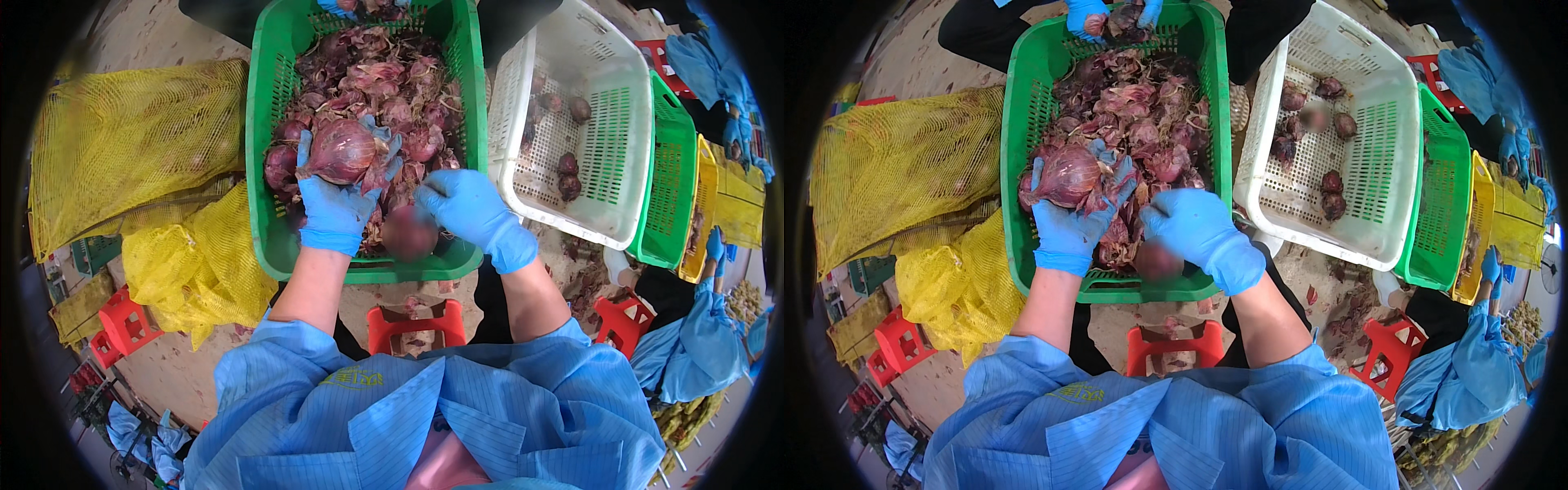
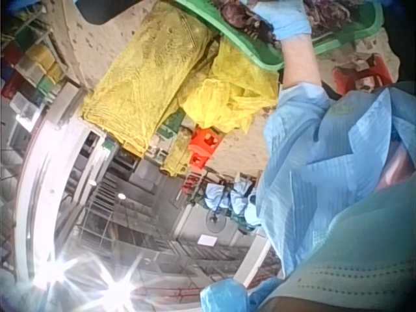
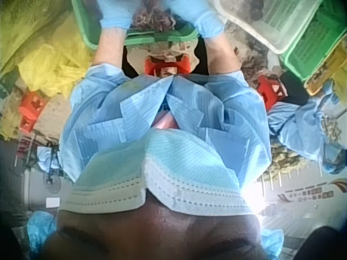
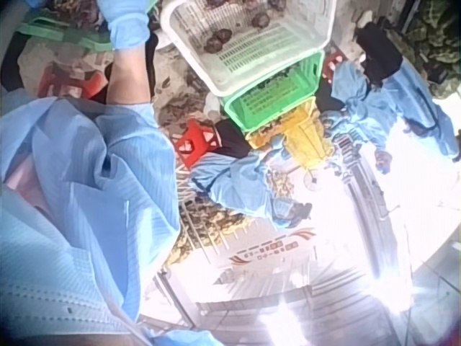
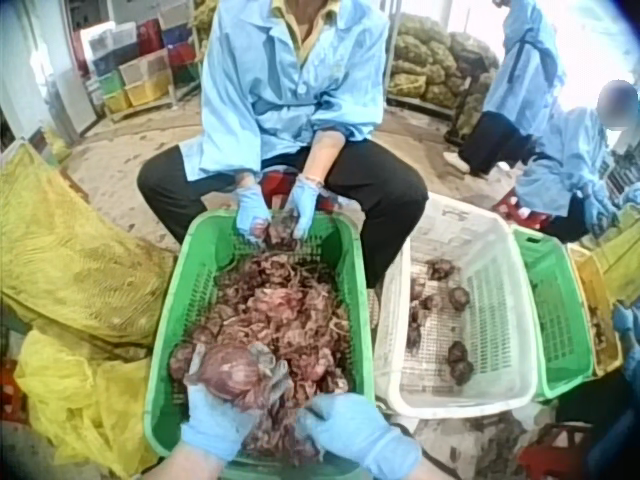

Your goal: The person sits on a red stool in a processing facility, peeling red onions by hand. They pick onions from a green basket, remove the dry outer skins, and place the peeled onions into a white basket. Other workers in blue uniforms are visible in the background performing similar tasks.

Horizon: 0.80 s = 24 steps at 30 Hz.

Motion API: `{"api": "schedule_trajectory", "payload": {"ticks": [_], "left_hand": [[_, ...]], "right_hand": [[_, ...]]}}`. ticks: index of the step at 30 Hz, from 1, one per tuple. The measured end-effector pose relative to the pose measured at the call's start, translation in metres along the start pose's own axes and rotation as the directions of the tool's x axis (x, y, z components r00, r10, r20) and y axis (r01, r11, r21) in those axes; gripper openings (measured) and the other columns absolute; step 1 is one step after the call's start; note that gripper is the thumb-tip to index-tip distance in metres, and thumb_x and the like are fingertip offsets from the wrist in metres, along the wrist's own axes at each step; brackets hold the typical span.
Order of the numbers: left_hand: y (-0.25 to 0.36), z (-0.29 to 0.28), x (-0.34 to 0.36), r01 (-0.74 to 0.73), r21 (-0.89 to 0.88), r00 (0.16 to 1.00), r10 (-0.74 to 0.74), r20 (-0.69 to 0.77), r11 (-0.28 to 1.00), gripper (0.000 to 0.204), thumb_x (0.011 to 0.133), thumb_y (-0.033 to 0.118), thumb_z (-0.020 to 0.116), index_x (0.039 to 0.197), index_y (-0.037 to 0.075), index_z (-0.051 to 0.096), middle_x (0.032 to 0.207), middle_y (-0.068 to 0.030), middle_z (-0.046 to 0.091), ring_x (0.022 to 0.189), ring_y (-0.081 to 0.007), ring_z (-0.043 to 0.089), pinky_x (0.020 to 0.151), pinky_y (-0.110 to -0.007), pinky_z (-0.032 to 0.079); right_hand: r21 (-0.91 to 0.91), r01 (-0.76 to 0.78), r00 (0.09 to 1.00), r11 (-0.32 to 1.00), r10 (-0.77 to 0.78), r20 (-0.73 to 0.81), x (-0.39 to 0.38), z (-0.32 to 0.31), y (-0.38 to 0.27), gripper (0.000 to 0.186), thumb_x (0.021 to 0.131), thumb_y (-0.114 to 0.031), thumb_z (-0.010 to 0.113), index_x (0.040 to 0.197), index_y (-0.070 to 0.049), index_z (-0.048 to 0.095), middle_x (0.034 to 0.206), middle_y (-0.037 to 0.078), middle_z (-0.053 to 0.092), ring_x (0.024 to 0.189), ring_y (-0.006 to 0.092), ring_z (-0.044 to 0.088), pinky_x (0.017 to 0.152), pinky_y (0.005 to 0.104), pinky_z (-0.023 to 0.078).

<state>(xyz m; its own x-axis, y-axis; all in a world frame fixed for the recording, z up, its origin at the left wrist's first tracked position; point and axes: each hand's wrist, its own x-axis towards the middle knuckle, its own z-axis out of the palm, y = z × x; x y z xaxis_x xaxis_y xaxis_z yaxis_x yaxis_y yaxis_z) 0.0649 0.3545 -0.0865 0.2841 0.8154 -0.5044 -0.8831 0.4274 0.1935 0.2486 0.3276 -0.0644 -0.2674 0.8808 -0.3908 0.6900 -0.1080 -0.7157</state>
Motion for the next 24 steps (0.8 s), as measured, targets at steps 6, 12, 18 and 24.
{"api": "schedule_trajectory", "payload": {"ticks": [6, 12, 18, 24], "left_hand": [[-0.015, 0.009, 0.0, -0.036, 0.087, 0.992, 0.046, -0.119, 0.996, 0.068, 0.085, 0.056, 0.042, 0.127, 0.002, 0.043, 0.125, -0.0153, 0.05, 0.112, -0.0292, 0.05, 0.098, -0.044, 0.039], [-0.025, -0.002, 0.002, 0.111, 0.041, 0.992, -0.108, -0.072, 0.993, 0.065, 0.083, 0.051, 0.049, 0.126, 0.003, 0.043, 0.123, -0.0139, 0.052, 0.11, -0.0294, 0.051, 0.097, -0.043, 0.04], [-0.017, -0.001, 0.002, 0.031, 0.196, 0.996, -0.047, 0.076, 0.98, 0.059, 0.083, 0.043, 0.052, 0.125, 0.001, 0.045, 0.12, -0.0129, 0.054, 0.107, -0.0268, 0.054, 0.092, -0.042, 0.044], [-0.015, -0.008, -0.005, 0.019, 0.572, 0.999, -0.034, 0.016, 0.82, 0.064, 0.084, 0.046, 0.054, 0.129, 0.003, 0.043, 0.121, -0.012, 0.054, 0.109, -0.026, 0.054, 0.093, -0.045, 0.044]], "right_hand": [[-0.006, 0.07, 0.987, 0.998, -0.07, -0.143, -0.005, 0.002, -0.019, 0.073, 0.063, -0.06, 0.068, 0.107, -0.003, 0.056, 0.092, 0.019, 0.063, 0.084, 0.0339, 0.063, 0.075, 0.0399, 0.049], [0.002, 0.173, 0.942, 0.985, -0.164, -0.293, 0.002, 0.011, -0.001, 0.04, 0.083, -0.04, 0.058, 0.097, -0.003, 0.057, 0.083, 0.02, 0.061, 0.076, 0.0393, 0.058, 0.064, 0.0457, 0.047], [0.301, 0.174, 0.921, 0.938, -0.047, -0.387, 0.003, 0.01, -0.001, 0.026, 0.088, -0.026, 0.056, 0.095, -0.001, 0.057, 0.076, 0.016, 0.062, 0.064, 0.0294, 0.061, 0.057, 0.0389, 0.048], [0.894, 0.027, 0.981, 0.448, 0.161, -0.111, 0.002, -0.005, 0.0, 0.021, 0.093, -0.018, 0.05, 0.11, -0.007, 0.054, 0.072, 0.008, 0.062, 0.056, 0.0153, 0.059, 0.053, 0.0273, 0.049]]}}
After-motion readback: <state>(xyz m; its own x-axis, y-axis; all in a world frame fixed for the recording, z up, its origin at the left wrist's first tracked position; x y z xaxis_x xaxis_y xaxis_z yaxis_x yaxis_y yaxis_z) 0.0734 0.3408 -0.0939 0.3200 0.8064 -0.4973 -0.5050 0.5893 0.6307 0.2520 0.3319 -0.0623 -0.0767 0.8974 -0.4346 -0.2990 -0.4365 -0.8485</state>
